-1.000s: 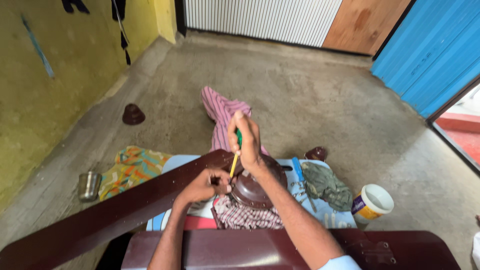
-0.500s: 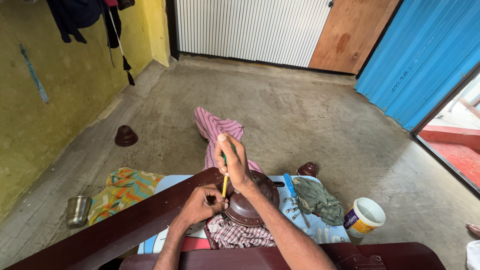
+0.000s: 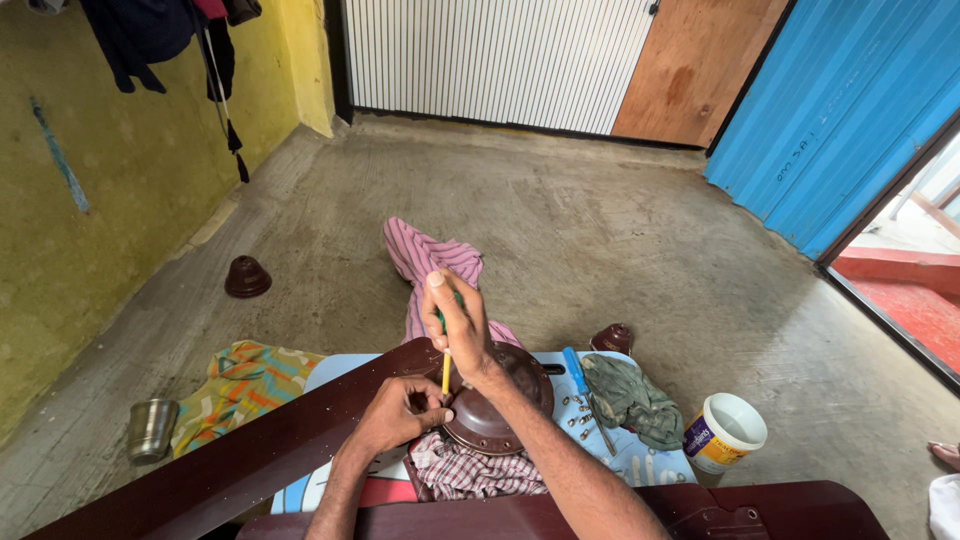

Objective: The person uses a screwdriver to loosen and remove screws from the cover of a ceiling fan motor. After removing the screws, the person lifts off the motor cover to expose the internal components.

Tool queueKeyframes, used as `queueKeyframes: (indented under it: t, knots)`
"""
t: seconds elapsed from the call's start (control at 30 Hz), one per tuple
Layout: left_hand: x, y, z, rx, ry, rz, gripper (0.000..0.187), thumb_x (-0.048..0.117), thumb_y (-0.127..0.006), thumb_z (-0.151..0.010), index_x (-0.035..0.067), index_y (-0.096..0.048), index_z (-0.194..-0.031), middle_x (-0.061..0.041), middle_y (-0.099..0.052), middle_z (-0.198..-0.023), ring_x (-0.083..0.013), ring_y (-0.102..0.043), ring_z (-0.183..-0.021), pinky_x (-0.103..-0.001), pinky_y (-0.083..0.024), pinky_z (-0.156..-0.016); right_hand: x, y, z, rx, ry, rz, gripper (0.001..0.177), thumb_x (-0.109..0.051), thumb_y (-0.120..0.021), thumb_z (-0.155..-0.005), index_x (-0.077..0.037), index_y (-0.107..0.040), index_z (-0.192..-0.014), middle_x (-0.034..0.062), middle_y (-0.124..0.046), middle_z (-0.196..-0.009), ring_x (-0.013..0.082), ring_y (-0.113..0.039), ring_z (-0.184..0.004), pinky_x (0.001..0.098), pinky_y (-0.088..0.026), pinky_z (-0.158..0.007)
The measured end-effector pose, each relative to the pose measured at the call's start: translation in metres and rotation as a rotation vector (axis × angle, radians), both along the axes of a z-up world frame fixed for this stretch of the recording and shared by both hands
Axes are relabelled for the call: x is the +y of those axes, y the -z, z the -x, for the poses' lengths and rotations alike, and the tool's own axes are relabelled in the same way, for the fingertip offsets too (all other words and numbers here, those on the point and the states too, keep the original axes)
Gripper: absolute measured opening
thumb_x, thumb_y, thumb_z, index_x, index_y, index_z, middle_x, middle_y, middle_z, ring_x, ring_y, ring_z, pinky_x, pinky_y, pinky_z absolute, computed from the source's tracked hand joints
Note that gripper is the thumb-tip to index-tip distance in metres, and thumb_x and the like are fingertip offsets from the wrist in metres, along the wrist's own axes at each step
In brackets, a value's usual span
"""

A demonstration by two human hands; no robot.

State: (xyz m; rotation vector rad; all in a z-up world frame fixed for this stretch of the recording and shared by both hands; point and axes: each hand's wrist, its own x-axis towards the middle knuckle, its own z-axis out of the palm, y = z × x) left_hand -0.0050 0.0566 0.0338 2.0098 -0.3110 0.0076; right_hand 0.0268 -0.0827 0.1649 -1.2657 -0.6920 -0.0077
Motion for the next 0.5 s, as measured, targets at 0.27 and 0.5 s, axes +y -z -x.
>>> queueKeyframes:
  t: [0.27,0.5]
  knots:
    - [0.000,-0.005,0.002,0.016,0.005,-0.019,0.021,0.021,-0.090,-0.074,0.005,-0.079,-0.083,0.001,-0.068,-0.066,-0.0075,-0.060,-0.059,-0.030,-0.049,-0.056,0.002,0.006,0.000,0.032,0.032,-0.027,0.039,-0.039,-0.049,-0.108,-0.012,-0.046,-0.080,-0.0037,-0.043,-0.060,0.0029,-0.036,-0.044,0.0206,-0.030,-0.039]
    - [0.000,-0.005,0.001,0.001,0.020,-0.055,0.022,0.021,-0.089,-0.075,0.004,-0.077,-0.080,-0.001,-0.068,-0.064,-0.0083,-0.060,-0.059,-0.031,-0.050,-0.057,0.007,0.014,-0.006,0.011,0.130,-0.061,0.037,-0.035,-0.049,-0.109,-0.012,-0.046,-0.079,-0.0049,-0.042,-0.059,0.0028,-0.036,-0.046,0.0209,-0.030,-0.040]
